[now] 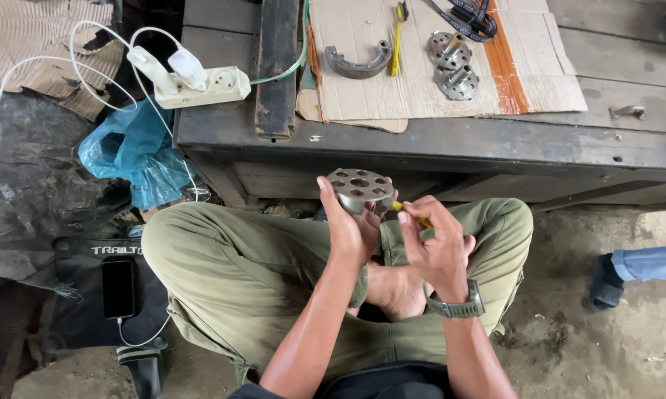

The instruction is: The person sits on the floor and cleans a cylindrical metal part with multiple holes using a yellow toothbrush. They scrub the inside of the holes and the outer surface of the part, rotating it to access different areas. Other metal parts and tools are visible on a wooden workbench nearby.

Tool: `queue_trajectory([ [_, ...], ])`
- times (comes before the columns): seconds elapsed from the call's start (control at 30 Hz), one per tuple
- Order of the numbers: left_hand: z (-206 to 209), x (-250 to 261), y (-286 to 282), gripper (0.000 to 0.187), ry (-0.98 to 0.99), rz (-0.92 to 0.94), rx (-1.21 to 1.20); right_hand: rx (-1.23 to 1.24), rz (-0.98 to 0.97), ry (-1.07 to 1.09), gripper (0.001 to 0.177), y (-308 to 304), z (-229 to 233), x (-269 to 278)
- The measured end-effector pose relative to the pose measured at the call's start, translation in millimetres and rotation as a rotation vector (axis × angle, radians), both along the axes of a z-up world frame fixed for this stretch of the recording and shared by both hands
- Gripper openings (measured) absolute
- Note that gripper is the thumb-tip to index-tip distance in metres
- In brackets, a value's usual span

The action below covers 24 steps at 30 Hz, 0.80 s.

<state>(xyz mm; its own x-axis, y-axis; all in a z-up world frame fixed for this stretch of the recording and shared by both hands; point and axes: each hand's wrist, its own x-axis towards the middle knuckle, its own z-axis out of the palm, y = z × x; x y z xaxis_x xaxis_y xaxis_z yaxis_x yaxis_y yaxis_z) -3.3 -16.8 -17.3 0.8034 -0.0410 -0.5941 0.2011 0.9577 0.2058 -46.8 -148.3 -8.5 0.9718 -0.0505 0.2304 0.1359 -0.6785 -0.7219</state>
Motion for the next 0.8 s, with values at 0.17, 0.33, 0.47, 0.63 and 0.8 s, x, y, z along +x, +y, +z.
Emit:
queue_trajectory([
  [0.17, 5, -2, -2, 0.099, 0.001, -0.036, 0.036, -0.042, -0.096, 0.088, 0.012, 0, 4, -2],
  [0.33, 13, 5, 0, 0.100, 0.053, 0.029, -0.062, -0.032, -0.001, -0.001, 0.005, -2, 5, 5],
  [0.47, 4, 1, -3, 0.086, 0.021, 0.036, -0.082, 0.046, 0.025, -0.026, 0.008, 4, 5, 2],
  [0.63, -16, 1, -6, 0.081, 0.003, 0.054, -0.134, 0.148, 0.095, -0.120, 0.004, -1, 14, 4],
  [0.8, -36, 1, -10, 0.092, -0.052, -0.061, -0.086, 0.026, -0.006, -0.010, 0.008, -11, -9, -4],
])
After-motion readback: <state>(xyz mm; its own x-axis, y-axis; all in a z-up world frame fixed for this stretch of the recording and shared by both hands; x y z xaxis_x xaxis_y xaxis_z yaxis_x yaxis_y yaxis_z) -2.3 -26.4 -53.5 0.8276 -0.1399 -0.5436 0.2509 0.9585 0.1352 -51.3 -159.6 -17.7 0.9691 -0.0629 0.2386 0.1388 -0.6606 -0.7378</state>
